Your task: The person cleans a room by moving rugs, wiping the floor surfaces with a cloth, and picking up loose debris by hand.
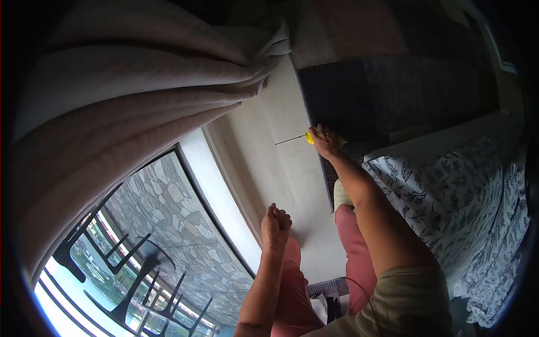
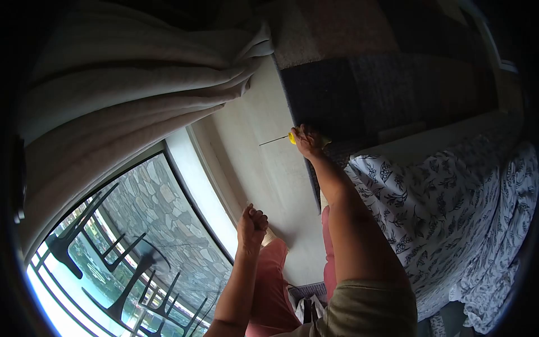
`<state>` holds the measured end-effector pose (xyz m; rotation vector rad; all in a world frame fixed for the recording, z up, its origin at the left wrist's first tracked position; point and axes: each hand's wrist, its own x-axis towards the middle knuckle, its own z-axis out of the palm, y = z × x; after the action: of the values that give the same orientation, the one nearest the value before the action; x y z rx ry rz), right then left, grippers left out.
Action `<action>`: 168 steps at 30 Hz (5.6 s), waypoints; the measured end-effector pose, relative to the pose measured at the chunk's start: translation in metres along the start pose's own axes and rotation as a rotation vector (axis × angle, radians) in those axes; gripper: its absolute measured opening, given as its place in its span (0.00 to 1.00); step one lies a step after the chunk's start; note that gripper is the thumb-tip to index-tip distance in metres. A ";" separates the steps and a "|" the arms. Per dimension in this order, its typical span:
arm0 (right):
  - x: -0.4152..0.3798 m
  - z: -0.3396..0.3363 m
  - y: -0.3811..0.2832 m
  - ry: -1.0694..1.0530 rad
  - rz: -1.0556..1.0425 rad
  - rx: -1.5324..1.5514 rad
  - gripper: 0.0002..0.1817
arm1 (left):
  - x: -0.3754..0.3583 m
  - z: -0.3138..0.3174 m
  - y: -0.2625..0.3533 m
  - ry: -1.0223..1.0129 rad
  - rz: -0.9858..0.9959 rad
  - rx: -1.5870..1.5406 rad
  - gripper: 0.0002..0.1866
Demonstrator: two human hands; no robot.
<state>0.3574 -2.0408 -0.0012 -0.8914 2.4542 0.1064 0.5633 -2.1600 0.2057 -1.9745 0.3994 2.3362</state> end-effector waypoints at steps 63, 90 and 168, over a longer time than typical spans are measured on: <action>0.099 -0.264 1.075 0.373 2.355 1.623 0.18 | 0.021 1.305 -0.423 -0.485 -0.684 1.149 0.18; 0.192 -0.202 0.983 0.603 1.983 0.945 0.24 | 0.069 1.363 -0.453 -0.257 -0.578 1.402 0.19; 0.141 -0.187 1.296 0.390 2.150 0.724 0.09 | 0.105 1.410 -0.511 -0.320 -0.396 1.637 0.19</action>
<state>-0.6179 -1.1568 -0.0417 2.1867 2.1678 -0.2241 -0.7049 -1.3521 0.2300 -0.7190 1.1804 1.1155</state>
